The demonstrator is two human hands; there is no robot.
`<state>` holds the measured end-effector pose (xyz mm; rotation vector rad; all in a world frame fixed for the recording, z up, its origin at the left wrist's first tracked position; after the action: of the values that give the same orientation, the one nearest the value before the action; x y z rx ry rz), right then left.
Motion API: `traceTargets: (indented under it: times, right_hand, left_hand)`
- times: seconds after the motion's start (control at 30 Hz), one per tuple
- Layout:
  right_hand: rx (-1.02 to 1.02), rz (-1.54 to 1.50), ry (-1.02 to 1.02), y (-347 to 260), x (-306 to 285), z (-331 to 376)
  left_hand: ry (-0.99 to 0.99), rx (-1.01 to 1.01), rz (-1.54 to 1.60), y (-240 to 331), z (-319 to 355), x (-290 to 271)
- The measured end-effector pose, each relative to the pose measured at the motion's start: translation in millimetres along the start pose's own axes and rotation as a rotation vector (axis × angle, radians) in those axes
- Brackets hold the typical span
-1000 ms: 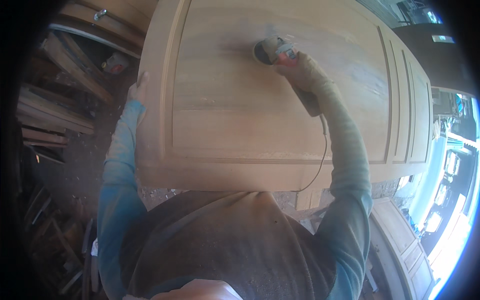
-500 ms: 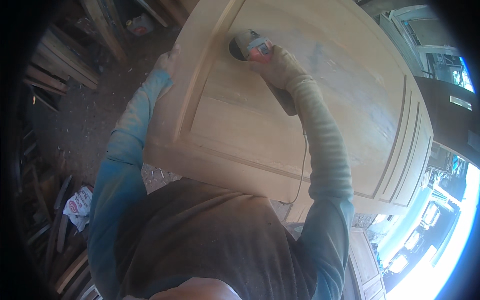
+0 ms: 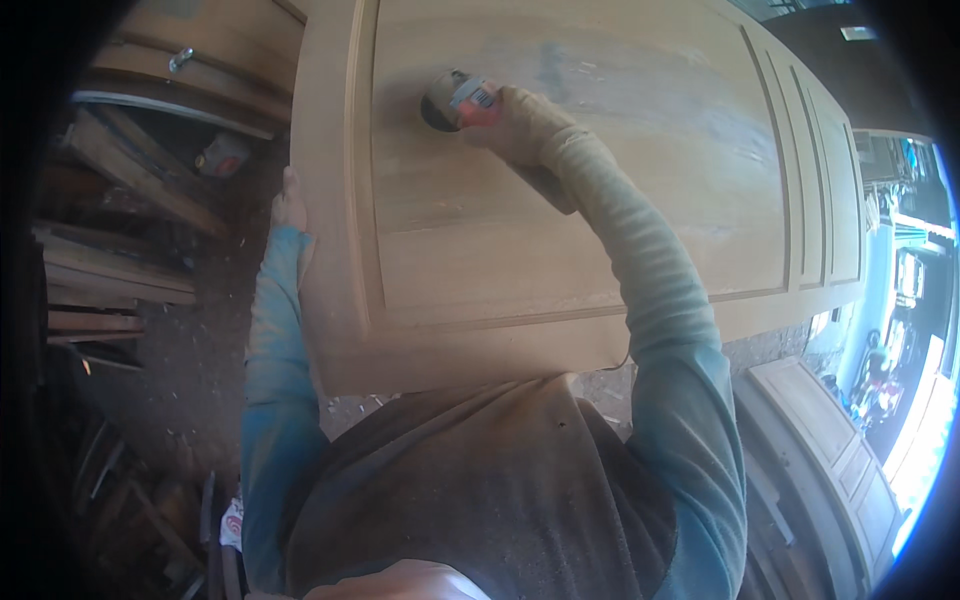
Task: The person sands a wooden door using a power sander, moving the tool across the door panels while using their other hand to stabilize the wood.
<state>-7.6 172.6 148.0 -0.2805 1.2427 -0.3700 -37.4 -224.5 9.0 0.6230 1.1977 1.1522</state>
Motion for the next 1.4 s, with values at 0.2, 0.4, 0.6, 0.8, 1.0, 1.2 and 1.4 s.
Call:
traceTargets:
  times: [0.2, 0.4, 0.6, 0.8, 1.0, 1.2, 1.4]
  right_hand:
    - [0.054, -0.049, 0.067, 53, -10, -2]
    - [0.194, -0.006, 0.007, 37, 2, 74]
    - [0.503, -0.291, 0.312, 221, -31, 128]
    - [0.436, -0.229, 0.227, 190, -25, 107]
    - [0.053, -0.07, 0.053, -3, 10, 63]
    - [0.063, -0.098, 0.096, 32, 3, 54]
    - [0.448, -0.232, 0.209, 244, -60, 94]
  left_hand:
    - [-0.04, -0.064, -0.056, 11, -2, 6]
    - [0.021, 0.002, -0.073, -35, -30, -15]
    - [0.017, 0.076, -0.2, -34, -31, 1]
    - [0.031, 0.117, -0.263, -35, -37, -2]
    - [-0.011, 0.129, -0.124, -55, -53, -9]
    - [-0.019, 0.091, -0.105, -42, -43, -6]
    - [0.019, 0.096, -0.077, -40, -29, -6]
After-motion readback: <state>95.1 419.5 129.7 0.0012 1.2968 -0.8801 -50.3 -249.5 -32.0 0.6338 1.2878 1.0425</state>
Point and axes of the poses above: each hand's wrist, its own z-axis away from the middle knuckle, its own x-axis out of the palm, y = z × x, the point moved 2 cm from there along -z, towards the middle knuckle, and after that the axes turned 9 degrees about z, right-handed, at the moved point
